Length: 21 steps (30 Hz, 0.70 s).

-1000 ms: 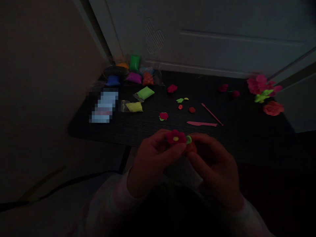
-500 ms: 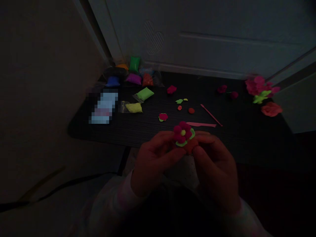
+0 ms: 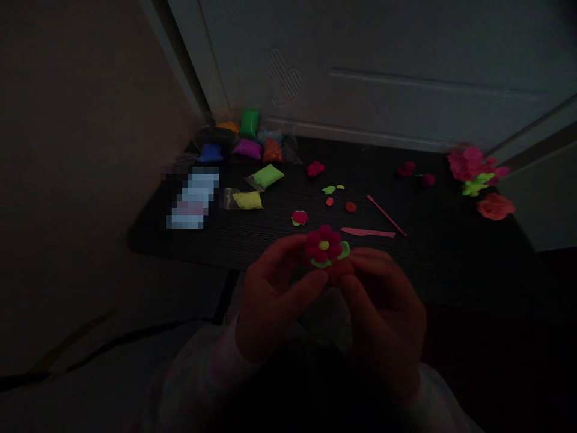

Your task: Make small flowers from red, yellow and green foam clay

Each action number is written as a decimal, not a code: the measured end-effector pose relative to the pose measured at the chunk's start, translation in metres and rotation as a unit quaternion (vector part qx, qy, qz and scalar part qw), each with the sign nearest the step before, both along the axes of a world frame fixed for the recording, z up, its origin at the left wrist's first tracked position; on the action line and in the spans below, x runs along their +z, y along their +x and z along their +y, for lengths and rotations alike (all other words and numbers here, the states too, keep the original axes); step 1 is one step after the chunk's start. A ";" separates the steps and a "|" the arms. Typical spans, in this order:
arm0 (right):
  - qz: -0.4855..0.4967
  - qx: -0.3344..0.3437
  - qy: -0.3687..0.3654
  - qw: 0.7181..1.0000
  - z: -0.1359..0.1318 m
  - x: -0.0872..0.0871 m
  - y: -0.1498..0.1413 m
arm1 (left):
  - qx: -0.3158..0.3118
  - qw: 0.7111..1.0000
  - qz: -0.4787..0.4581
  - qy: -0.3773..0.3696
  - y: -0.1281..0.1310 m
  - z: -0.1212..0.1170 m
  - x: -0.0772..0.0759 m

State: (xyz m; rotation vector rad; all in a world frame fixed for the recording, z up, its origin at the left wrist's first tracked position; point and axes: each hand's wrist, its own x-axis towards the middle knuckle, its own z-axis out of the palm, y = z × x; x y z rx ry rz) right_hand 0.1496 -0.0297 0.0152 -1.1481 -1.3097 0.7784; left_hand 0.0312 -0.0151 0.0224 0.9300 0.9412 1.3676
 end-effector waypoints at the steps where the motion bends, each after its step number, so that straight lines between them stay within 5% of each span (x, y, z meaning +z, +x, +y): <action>1: -0.005 0.002 0.000 1.000 -0.001 0.000 0.000 | 0.003 1.000 0.017 -0.001 -0.001 0.000 0.003; 8: 0.028 0.031 -0.019 0.999 -0.001 0.002 0.000 | 0.015 0.994 0.109 -0.028 -0.003 0.000 0.009; 13: 0.048 0.115 -0.067 0.990 0.004 0.007 0.005 | -0.051 0.982 0.181 -0.007 -0.008 0.001 0.012; 21: 0.071 0.099 -0.101 0.987 0.008 0.010 0.005 | -0.065 0.981 0.185 -0.005 -0.010 0.002 0.011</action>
